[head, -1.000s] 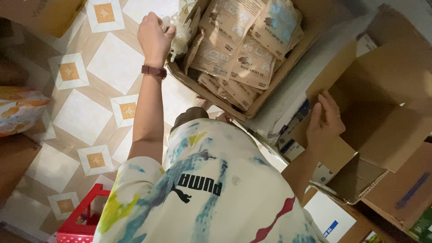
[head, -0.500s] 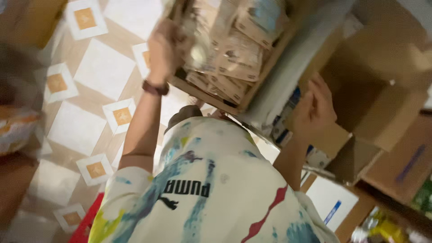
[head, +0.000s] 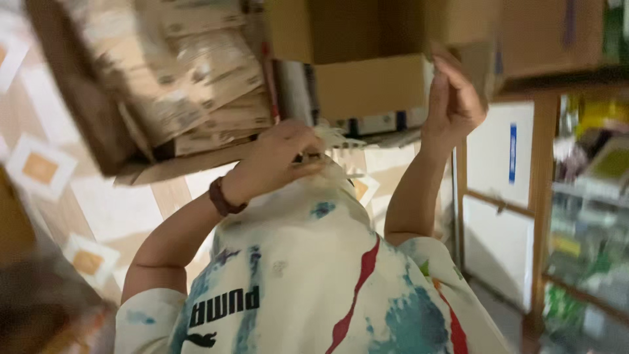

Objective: The person packs individually wrapped face masks into a cardboard box. They repeatedly pick up mask packages from a larger container and place them into the smaller box, arranging them in layers. The person also places a small white box labeled 'Thank you!' into the box before continuing to add more masks.

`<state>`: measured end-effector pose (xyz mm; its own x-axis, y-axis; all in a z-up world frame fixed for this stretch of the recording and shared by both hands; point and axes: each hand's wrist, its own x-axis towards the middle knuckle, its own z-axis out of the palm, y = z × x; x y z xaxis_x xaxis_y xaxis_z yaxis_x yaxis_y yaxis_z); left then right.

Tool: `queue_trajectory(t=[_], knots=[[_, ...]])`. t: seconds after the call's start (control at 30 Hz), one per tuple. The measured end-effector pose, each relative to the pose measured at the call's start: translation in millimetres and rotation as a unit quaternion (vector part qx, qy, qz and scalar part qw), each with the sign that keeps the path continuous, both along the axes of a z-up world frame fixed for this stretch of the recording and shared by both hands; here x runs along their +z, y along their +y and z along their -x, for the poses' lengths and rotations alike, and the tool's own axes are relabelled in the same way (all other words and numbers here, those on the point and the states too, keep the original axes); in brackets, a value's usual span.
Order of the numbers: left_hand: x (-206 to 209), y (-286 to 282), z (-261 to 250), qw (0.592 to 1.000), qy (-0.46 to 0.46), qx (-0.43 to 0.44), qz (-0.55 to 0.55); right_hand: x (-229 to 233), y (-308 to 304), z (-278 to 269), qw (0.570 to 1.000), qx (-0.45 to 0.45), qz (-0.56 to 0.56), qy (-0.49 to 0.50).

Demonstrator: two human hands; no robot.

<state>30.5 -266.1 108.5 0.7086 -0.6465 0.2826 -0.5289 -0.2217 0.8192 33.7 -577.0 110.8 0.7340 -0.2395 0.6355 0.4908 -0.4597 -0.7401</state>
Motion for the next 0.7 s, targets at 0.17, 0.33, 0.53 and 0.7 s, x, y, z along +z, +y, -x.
queue_trajectory(t=[0.17, 0.33, 0.53, 0.7], knots=[[-9, -111, 2, 0.995, -0.053, -0.08, 0.032, 1, -73, 58, 0.982, -0.18, -0.051, -0.038], [-34, -207, 5, 0.983, -0.173, -0.047, 0.029, 5, -94, 132, 0.957, -0.285, -0.029, -0.047], [-61, -282, -6, 0.982, -0.182, -0.047, -0.014, -3, -99, 182, 0.925, -0.372, -0.074, -0.018], [-72, -326, -11, 0.981, -0.184, -0.019, -0.064, -11, -102, 188, 0.919, -0.382, -0.103, 0.0]])
